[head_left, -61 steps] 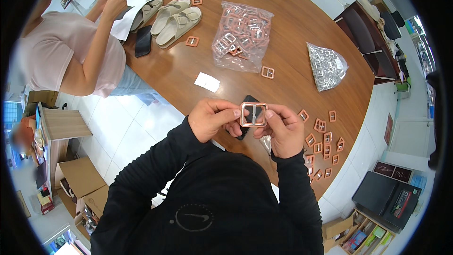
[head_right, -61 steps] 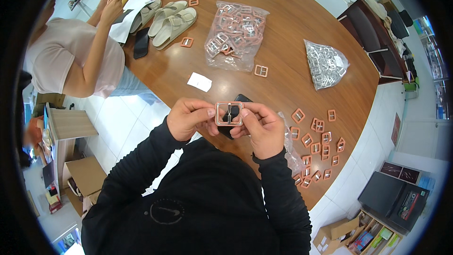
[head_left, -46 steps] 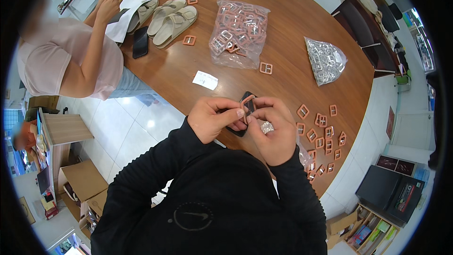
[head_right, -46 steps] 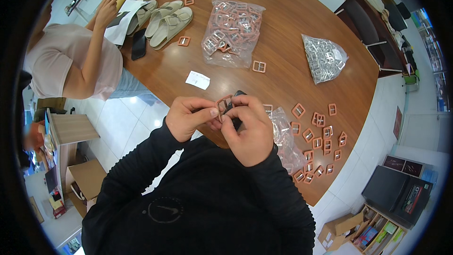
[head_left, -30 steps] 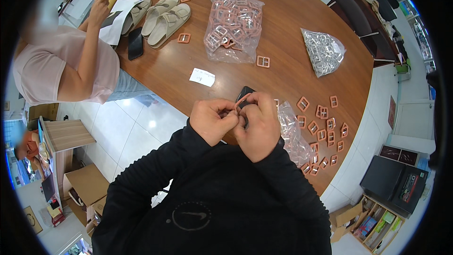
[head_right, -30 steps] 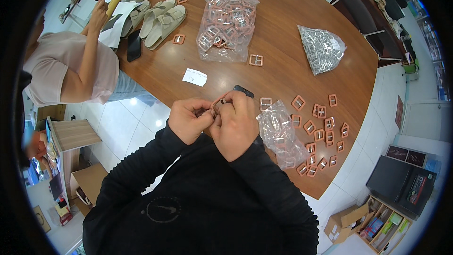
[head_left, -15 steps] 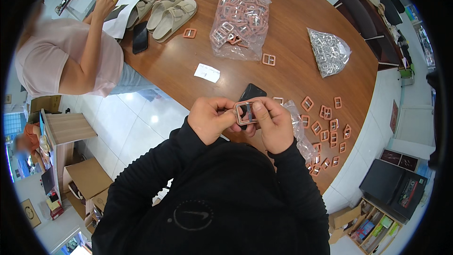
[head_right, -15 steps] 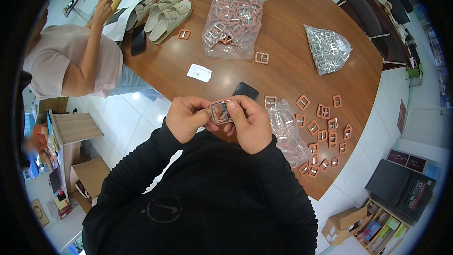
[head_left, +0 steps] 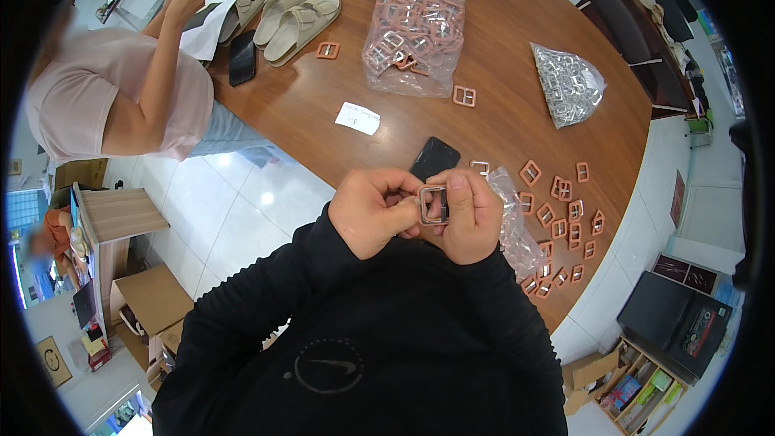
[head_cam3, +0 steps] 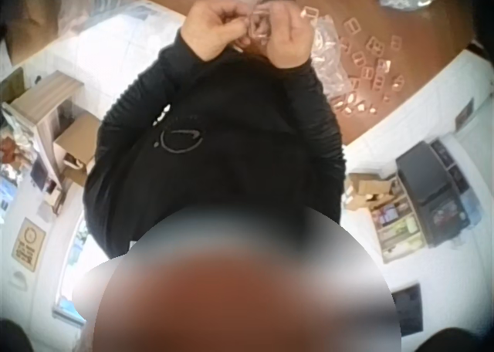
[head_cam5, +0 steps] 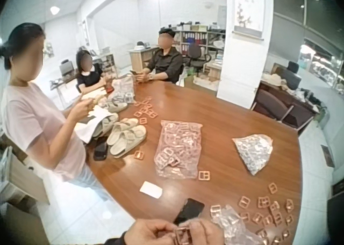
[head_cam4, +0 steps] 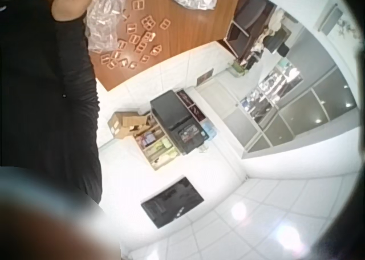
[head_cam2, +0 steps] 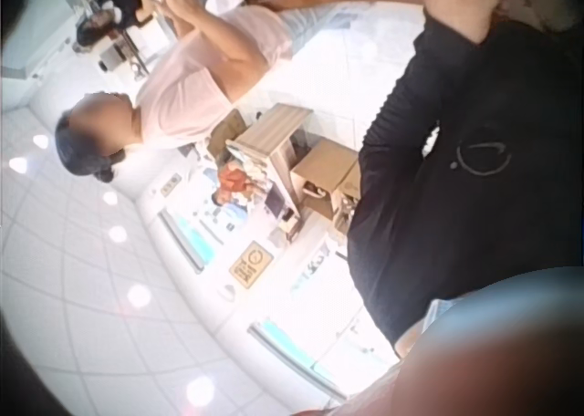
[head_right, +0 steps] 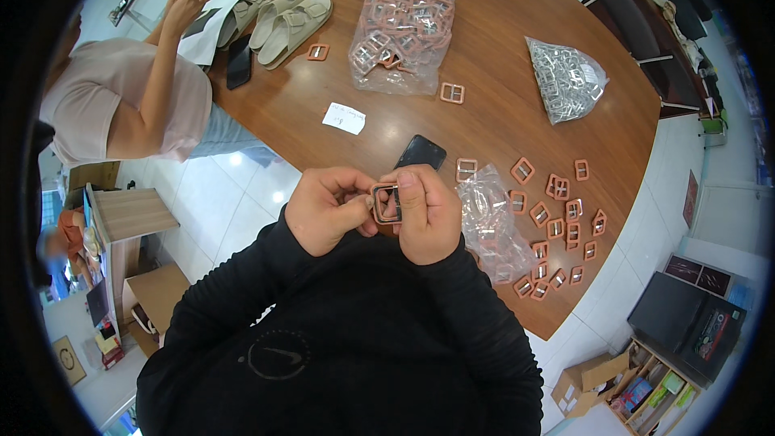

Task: The person assembles small metal buckle parts by hand, inserting a pin into each buckle frame. They handle the parts one at a time, inspecting each assembled unit before placing it on the table. The person also gathers assembled buckles and places them into a plastic bag.

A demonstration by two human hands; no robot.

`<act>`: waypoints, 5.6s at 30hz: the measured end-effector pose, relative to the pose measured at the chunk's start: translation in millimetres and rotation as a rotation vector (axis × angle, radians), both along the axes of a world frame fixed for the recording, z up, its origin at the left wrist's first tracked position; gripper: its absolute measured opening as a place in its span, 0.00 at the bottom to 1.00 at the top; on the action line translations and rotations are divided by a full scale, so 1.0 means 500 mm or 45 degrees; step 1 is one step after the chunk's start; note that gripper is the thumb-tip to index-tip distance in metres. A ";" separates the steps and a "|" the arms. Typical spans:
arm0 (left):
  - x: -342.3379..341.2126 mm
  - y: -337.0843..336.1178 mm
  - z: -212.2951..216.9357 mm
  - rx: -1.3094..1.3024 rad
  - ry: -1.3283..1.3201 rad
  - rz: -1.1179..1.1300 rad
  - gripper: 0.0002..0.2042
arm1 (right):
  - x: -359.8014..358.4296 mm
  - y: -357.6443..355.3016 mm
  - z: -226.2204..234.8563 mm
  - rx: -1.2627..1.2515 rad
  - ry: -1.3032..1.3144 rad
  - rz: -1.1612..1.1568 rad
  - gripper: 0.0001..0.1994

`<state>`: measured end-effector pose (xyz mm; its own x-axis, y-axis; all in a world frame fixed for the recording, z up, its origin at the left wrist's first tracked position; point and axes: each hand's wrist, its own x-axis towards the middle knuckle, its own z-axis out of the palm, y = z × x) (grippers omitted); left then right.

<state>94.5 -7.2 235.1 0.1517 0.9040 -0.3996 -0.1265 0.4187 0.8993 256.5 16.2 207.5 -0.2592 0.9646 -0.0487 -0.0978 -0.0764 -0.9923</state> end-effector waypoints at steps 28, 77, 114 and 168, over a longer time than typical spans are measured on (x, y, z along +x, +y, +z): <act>-0.007 0.021 -0.032 0.043 -0.256 0.231 0.08 | 0.033 -0.011 0.038 -0.188 0.218 0.042 0.11; 0.015 0.041 -0.015 0.029 -0.488 0.302 0.07 | 0.031 -0.019 0.045 -0.270 0.377 -0.033 0.10; 0.022 0.032 -0.027 0.154 -0.463 0.277 0.06 | 0.031 -0.026 0.036 -0.102 0.302 -0.147 0.06; -0.040 0.016 0.066 0.247 -0.053 -0.106 0.07 | 0.011 0.009 0.060 0.378 -0.192 -0.060 0.08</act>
<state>74.4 0.7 267.9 0.2415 0.9471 -0.2116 -0.1372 0.2491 0.9587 262.1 20.6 237.3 -0.2250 0.9532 0.2019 0.0552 0.2194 -0.9741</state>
